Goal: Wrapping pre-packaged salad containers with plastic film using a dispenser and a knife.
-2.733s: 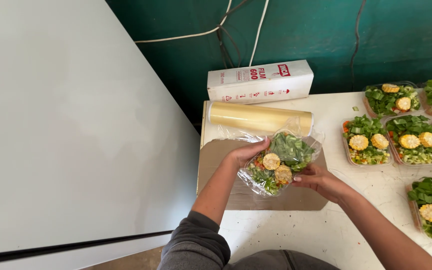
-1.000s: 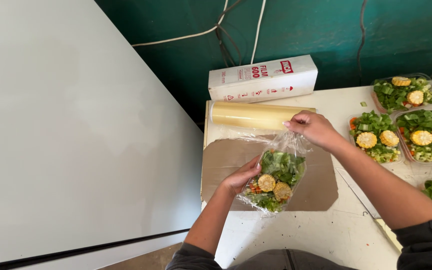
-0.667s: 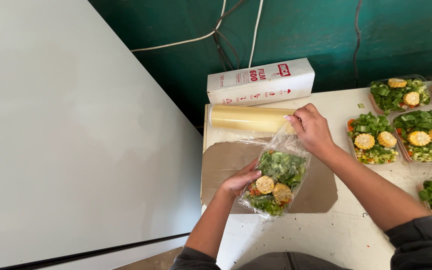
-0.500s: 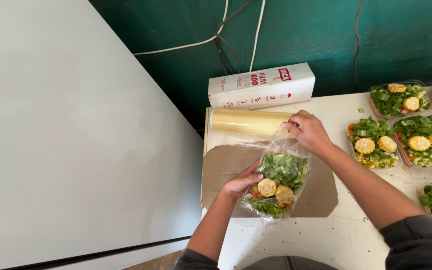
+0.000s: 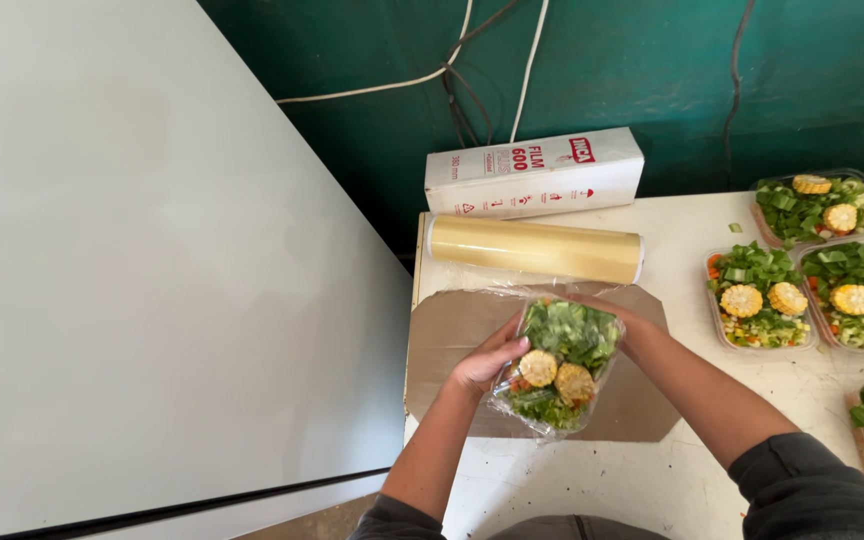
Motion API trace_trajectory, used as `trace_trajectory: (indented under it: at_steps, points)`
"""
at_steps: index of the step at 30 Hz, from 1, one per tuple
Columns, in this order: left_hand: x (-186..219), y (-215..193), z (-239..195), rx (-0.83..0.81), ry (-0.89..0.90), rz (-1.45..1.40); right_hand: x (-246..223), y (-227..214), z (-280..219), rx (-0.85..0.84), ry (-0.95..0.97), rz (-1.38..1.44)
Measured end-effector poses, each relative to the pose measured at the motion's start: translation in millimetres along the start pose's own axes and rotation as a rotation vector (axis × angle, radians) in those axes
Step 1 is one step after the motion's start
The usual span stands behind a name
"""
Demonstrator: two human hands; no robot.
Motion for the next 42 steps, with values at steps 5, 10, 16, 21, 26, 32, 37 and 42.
trace_trajectory:
  at_steps: [5, 10, 16, 21, 26, 32, 37, 42]
  points:
    - [5, 3, -1, 0.123, 0.003, -0.06, 2, 1, -16, 0.026, 0.061, 0.097]
    - [12, 1, 2, 0.109, 0.094, -0.032, -2, -1, -31, 0.062, 0.111, 0.195]
    - [3, -5, 3, 0.089, -0.013, -0.087, 3, -4, -42, 0.099, 0.18, 0.31]
    - [2, -8, 2, 0.079, -0.049, 0.023, 3, -11, -49, 0.128, 0.233, 0.403]
    - [-6, -21, 23, 0.072, -0.108, 0.143, -65, -30, -82, -0.088, 0.04, 0.193]
    - [18, -2, 41, 0.057, -0.214, 0.239, -85, -17, -112, 0.014, 0.11, 0.072]
    - [28, -48, 56, 0.193, -0.233, 0.453, -33, -25, -95, 0.135, 0.046, 0.291]
    - [38, -75, 27, 0.634, 0.187, 0.154, -12, -16, -117, 0.419, 0.038, 0.857]
Point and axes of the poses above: each hand's wrist, its own z-axis towards the middle knuckle, its own y-axis out of the palm, x = y × z, the point moved 3 cm from there along z, towards the middle knuckle, and after that the axes turned 10 degrees about x, right-handed, at the moved point
